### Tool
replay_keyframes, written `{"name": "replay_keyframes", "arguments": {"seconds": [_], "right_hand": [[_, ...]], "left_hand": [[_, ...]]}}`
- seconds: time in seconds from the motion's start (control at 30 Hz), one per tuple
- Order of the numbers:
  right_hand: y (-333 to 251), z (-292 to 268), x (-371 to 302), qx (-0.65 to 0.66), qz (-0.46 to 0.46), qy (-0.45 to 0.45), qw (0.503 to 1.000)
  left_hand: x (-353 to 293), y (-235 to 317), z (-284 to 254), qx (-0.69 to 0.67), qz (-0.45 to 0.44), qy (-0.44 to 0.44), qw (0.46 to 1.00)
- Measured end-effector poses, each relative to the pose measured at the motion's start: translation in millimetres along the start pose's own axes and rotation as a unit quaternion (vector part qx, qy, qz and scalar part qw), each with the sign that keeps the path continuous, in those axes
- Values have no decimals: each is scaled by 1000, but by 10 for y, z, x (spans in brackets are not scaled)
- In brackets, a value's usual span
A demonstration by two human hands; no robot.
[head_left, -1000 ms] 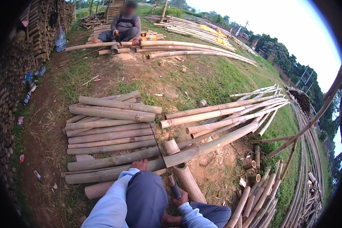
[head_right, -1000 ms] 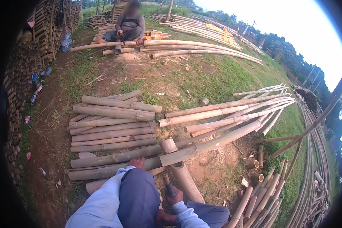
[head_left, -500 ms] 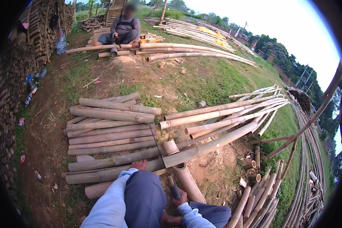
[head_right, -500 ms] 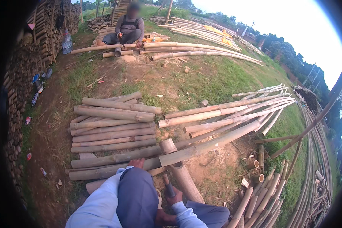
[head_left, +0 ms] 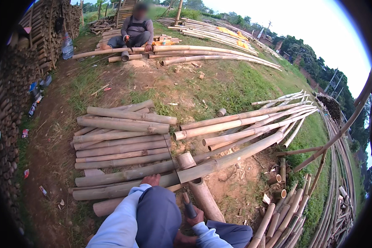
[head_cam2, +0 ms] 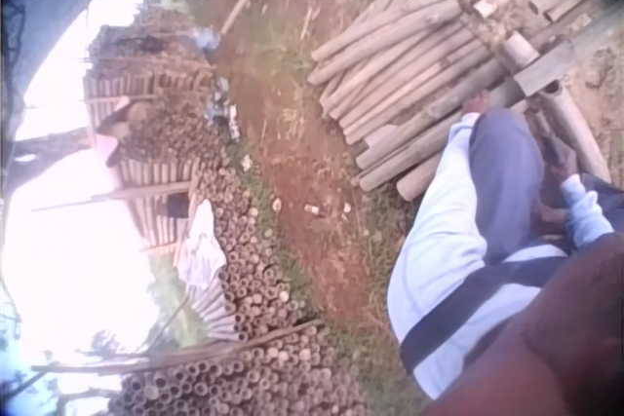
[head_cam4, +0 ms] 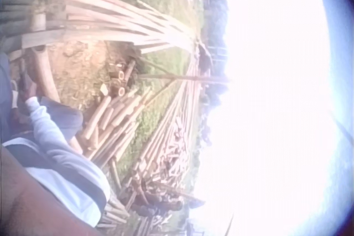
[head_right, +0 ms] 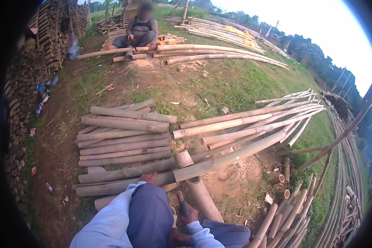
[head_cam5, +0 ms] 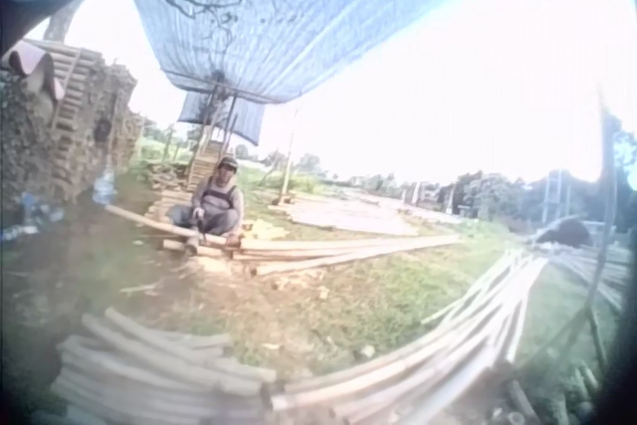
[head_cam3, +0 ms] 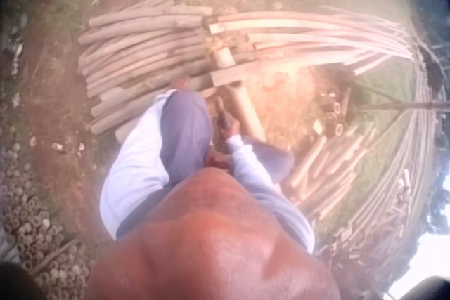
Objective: The person sits on the ground and uses a hand saw to cut bamboo poles into shorter sections. The cut pieces are placed on a nearby pile. Another person is visible in the background.
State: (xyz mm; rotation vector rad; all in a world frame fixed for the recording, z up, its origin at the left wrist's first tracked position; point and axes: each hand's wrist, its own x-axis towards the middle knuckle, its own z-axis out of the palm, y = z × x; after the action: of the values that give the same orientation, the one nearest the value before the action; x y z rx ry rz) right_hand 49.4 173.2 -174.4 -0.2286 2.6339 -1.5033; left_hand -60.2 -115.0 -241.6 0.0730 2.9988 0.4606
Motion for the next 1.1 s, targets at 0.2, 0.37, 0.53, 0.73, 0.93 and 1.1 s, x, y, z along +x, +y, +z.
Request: {"name": "replay_keyframes", "arguments": {"seconds": [0.2,0.37,0.53,0.73,0.93,1.1], "right_hand": [[55,10,18,-41,-16,-3,999],[174,53,28,-11,24,-17,1000],[105,-50,34,-10,-3,8,1000],[-625,-291,-244,-55,-20,2,998],[-862,-1091,-1552,-74,103,-49,991],[-430,-540,-521,0,47,-35,998]], "left_hand": [[-32,28,-37,6,7,9,1000],[-9,-12,6,17,1,3,1000],[62,100,1,7,6,-1,1000],[123,-163,51,-7,-31,-82,996],[104,-24,-70,-4,-9,-78,997],[129,49,-155,-7,-11,-124,992]]}}
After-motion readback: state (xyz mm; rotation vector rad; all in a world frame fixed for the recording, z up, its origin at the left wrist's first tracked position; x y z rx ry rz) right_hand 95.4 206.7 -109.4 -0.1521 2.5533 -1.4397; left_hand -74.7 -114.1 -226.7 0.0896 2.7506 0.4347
